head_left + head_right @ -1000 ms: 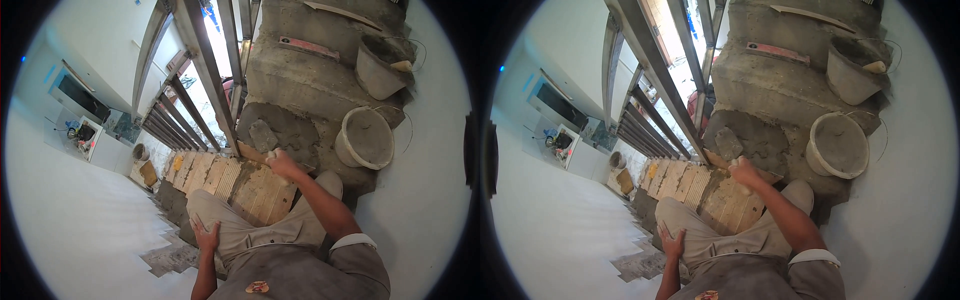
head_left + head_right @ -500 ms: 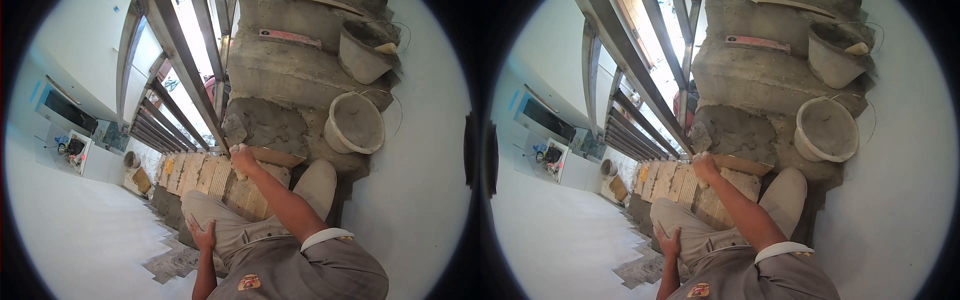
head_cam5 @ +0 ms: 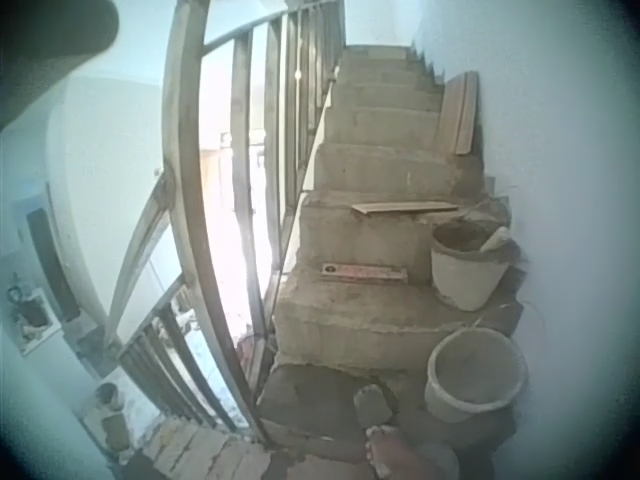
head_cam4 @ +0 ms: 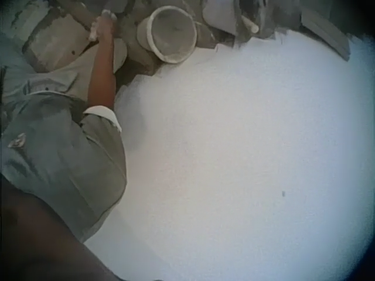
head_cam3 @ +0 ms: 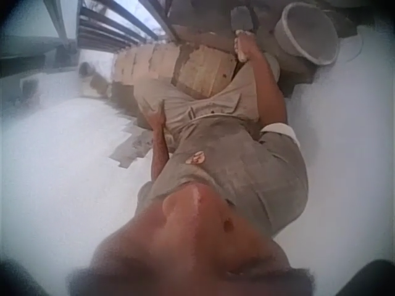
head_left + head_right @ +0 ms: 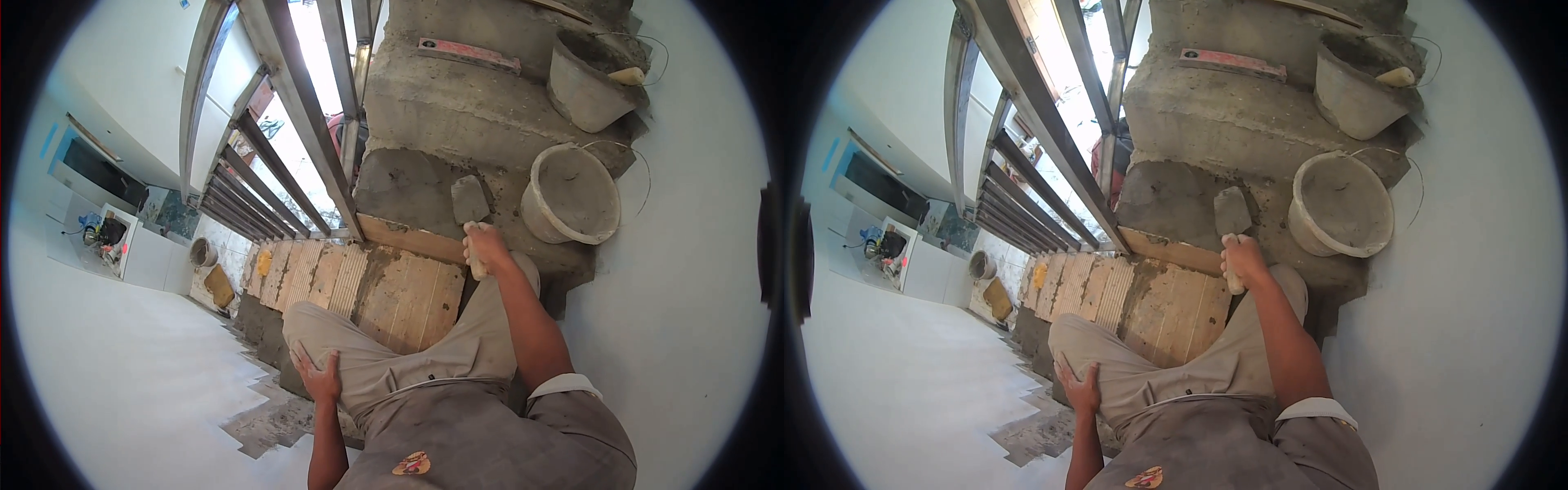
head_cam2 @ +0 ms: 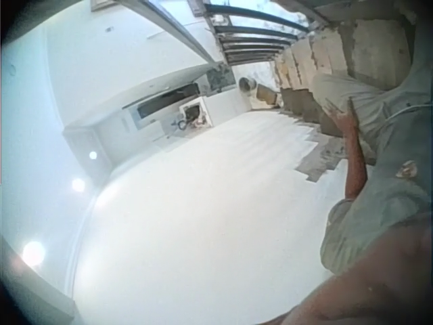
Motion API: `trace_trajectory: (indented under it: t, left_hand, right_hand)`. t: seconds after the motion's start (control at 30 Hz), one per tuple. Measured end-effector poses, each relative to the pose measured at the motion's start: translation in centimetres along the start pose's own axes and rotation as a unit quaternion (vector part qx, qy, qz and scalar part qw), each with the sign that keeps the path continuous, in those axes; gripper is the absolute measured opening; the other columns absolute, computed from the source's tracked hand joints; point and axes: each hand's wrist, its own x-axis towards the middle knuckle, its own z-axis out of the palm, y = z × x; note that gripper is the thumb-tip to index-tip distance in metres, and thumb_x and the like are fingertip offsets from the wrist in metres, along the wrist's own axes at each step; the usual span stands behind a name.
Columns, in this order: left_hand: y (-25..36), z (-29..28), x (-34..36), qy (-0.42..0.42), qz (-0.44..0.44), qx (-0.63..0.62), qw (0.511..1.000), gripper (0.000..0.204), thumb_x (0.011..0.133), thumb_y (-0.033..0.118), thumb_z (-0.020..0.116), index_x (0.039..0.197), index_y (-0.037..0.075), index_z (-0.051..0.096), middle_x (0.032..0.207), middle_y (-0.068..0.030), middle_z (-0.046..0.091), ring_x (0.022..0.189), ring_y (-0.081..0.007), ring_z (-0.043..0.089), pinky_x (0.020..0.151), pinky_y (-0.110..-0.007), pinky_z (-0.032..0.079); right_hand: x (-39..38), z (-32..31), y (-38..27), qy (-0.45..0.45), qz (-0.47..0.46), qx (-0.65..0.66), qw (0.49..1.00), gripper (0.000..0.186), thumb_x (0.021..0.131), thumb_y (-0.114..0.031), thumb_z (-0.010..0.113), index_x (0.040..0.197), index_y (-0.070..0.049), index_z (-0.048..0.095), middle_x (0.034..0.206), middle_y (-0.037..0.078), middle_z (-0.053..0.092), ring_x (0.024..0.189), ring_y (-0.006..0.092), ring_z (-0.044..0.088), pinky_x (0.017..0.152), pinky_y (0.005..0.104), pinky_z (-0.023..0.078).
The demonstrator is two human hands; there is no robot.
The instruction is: Applying mortar and preparing to lay tiles on concrete stairs.
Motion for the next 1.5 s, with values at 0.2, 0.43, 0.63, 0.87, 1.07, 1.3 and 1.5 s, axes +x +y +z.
trace_trajectory:
  t: [0.2, 0.43, 0.63, 0.87, 1.07, 1.3, 1.5]
  left_hand:
    - [0.2, 0.2, -0.5, 0.008, 0.007, 0.003, 1.000, 0.099, 0.087, 0.047, 0.075, 0.163, 0.007, 0.026, 0.166, -0.0297, 0.020, 0.152, -0.0457, 0.025, 0.122, -0.050, 0.027]
    - [1.4, 0.5, -0.4, 0.004, 0.022, 0.009, 1.000, 0.096, 0.089, 0.049, 0.073, 0.163, 0.008, 0.027, 0.166, -0.0291, 0.020, 0.153, -0.0450, 0.025, 0.123, -0.049, 0.026]
    - [1.7, 0.5, 0.4, -0.005, 0.032, 0.014, 0.999, 0.095, 0.091, 0.051, 0.071, 0.163, 0.008, 0.028, 0.166, -0.0287, 0.020, 0.153, -0.0443, 0.024, 0.123, -0.049, 0.025]
    - [1.1, 0.7, 0.9, -0.009, 0.026, 0.009, 1.000, 0.096, 0.090, 0.049, 0.073, 0.163, 0.006, 0.027, 0.166, -0.0306, 0.020, 0.153, -0.0451, 0.024, 0.123, -0.049, 0.024]
    - [1.2, 0.8, 1.1, -0.014, 0.023, -0.002, 1.000, 0.096, 0.088, 0.046, 0.074, 0.162, 0.005, 0.028, 0.165, -0.0310, 0.021, 0.152, -0.0455, 0.025, 0.123, -0.048, 0.025]
    - [1.2, 0.6, 0.4, -0.008, 0.014, -0.011, 1.000, 0.095, 0.088, 0.048, 0.074, 0.163, 0.009, 0.029, 0.165, -0.0304, 0.021, 0.152, -0.0460, 0.026, 0.122, -0.049, 0.027]
    - [0.4, 0.7, 0.1, 0.004, 0.016, -0.007, 1.000, 0.096, 0.088, 0.048, 0.074, 0.163, 0.010, 0.029, 0.166, -0.0278, 0.021, 0.153, -0.0441, 0.025, 0.122, -0.049, 0.027]
  right_hand:
    - [-1.7, -2.4, 0.7, 0.007, 0.022, -0.039, 0.999, 0.032, 0.104, -0.029, 0.052, 0.111, 0.002, 0.057, 0.083, 0.007, 0.060, 0.061, 0.0168, 0.059, 0.053, 0.0361, 0.052]
    - [-0.5, -4.2, 1.3, 0.030, 0.003, -0.073, 0.997, 0.033, 0.104, -0.030, 0.052, 0.113, 0.002, 0.058, 0.082, 0.008, 0.059, 0.058, 0.0178, 0.058, 0.053, 0.0374, 0.052]
    - [0.4, -4.7, 2.1, 0.011, 0.042, 0.089, 0.995, 0.030, 0.103, -0.032, 0.054, 0.110, -0.003, 0.057, 0.080, 0.007, 0.058, 0.058, 0.0177, 0.057, 0.052, 0.0372, 0.052]
    - [-7.6, -2.6, 5.3, -0.095, 0.064, 0.079, 0.990, 0.025, 0.104, -0.032, 0.056, 0.110, -0.007, 0.057, 0.078, 0.004, 0.057, 0.055, 0.0157, 0.056, 0.048, 0.0342, 0.049]
    - [-5.5, 6.5, 3.6, -0.093, -0.074, -0.037, 0.992, 0.024, 0.101, -0.025, 0.060, 0.098, -0.002, 0.055, 0.074, 0.004, 0.059, 0.053, 0.0158, 0.058, 0.050, 0.0350, 0.050]
    - [1.7, 18.6, -0.5, -0.116, -0.080, 0.048, 0.989, 0.025, 0.099, -0.020, 0.059, 0.108, 0.003, 0.054, 0.082, 0.010, 0.061, 0.057, 0.0208, 0.062, 0.050, 0.0402, 0.050]
    - [6.8, 21.6, -1.3, -0.089, -0.159, -0.112, 0.977, 0.026, 0.095, -0.020, 0.064, 0.109, 0.002, 0.057, 0.082, 0.010, 0.063, 0.059, 0.0230, 0.063, 0.053, 0.0416, 0.052]
